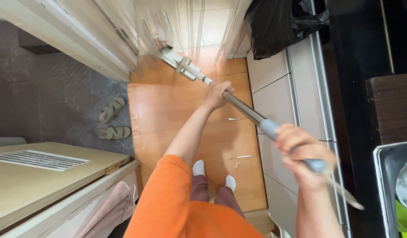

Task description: Mopping the floors in the bathroom and kitchen and folding a mat.

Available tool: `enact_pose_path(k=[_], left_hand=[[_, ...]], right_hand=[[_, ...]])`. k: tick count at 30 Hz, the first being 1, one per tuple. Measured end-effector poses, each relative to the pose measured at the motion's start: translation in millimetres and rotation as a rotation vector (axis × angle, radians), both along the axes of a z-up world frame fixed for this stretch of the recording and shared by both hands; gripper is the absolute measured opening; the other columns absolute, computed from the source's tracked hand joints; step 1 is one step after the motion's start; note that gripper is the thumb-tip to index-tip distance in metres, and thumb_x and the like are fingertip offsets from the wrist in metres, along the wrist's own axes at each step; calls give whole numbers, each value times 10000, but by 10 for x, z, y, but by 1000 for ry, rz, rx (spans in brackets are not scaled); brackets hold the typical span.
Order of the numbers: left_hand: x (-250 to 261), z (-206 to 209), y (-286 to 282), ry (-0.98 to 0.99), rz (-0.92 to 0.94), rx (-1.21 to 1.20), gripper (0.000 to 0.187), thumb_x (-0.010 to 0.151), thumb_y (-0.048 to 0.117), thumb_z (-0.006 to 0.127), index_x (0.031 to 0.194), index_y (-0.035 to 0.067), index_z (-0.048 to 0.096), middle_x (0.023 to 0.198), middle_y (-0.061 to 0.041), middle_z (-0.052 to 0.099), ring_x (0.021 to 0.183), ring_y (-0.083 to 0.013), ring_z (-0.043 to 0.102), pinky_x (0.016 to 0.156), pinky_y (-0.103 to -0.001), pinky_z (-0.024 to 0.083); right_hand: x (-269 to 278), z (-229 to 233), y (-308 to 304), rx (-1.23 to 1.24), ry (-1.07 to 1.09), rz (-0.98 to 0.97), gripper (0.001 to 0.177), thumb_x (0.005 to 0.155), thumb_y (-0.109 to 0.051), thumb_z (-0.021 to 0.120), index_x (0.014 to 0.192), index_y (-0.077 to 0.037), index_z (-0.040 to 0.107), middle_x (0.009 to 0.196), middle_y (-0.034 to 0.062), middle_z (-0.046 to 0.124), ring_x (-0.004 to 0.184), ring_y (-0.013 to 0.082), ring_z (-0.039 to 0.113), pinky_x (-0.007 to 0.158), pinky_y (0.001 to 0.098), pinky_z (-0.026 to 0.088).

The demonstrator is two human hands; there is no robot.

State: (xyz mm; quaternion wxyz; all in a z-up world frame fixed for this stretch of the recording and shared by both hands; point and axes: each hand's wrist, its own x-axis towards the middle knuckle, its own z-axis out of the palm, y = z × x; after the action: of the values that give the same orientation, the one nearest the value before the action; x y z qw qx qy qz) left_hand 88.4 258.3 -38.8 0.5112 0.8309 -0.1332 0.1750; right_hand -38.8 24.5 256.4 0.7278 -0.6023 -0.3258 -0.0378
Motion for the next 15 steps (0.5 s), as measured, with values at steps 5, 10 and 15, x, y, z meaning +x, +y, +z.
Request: enact_pose_path(k=[5, 10, 15], left_hand=[[74, -330, 97, 59, 222, -89, 293, 829, 81, 765, 723, 40, 495, 670, -131, 559, 635, -351, 570, 598, -455, 450], [-26, 52, -158, -63, 152, -26, 283, 888, 135, 754, 758, 66, 512, 708, -117, 560, 716, -352, 561, 670, -464, 430], [43, 294, -289, -85, 107, -71, 268, 917, 192, 735, 788, 82, 528, 757, -106, 581, 777, -340, 544, 734, -448, 435]], right_hand=[[46, -84, 236, -340, -145, 190, 211, 736, 54, 705, 860, -61, 579, 859, 103, 642, 895, 305, 667, 1038, 596, 488], [-157, 222, 90, -298, -153, 153, 218, 703, 38, 709, 843, -70, 580, 845, 90, 648, 853, 281, 657, 992, 566, 509], [-339, 278, 118, -280, -173, 84, 204, 678, 26, 685, 822, -72, 579, 830, 73, 650, 824, 255, 632, 976, 557, 498]])
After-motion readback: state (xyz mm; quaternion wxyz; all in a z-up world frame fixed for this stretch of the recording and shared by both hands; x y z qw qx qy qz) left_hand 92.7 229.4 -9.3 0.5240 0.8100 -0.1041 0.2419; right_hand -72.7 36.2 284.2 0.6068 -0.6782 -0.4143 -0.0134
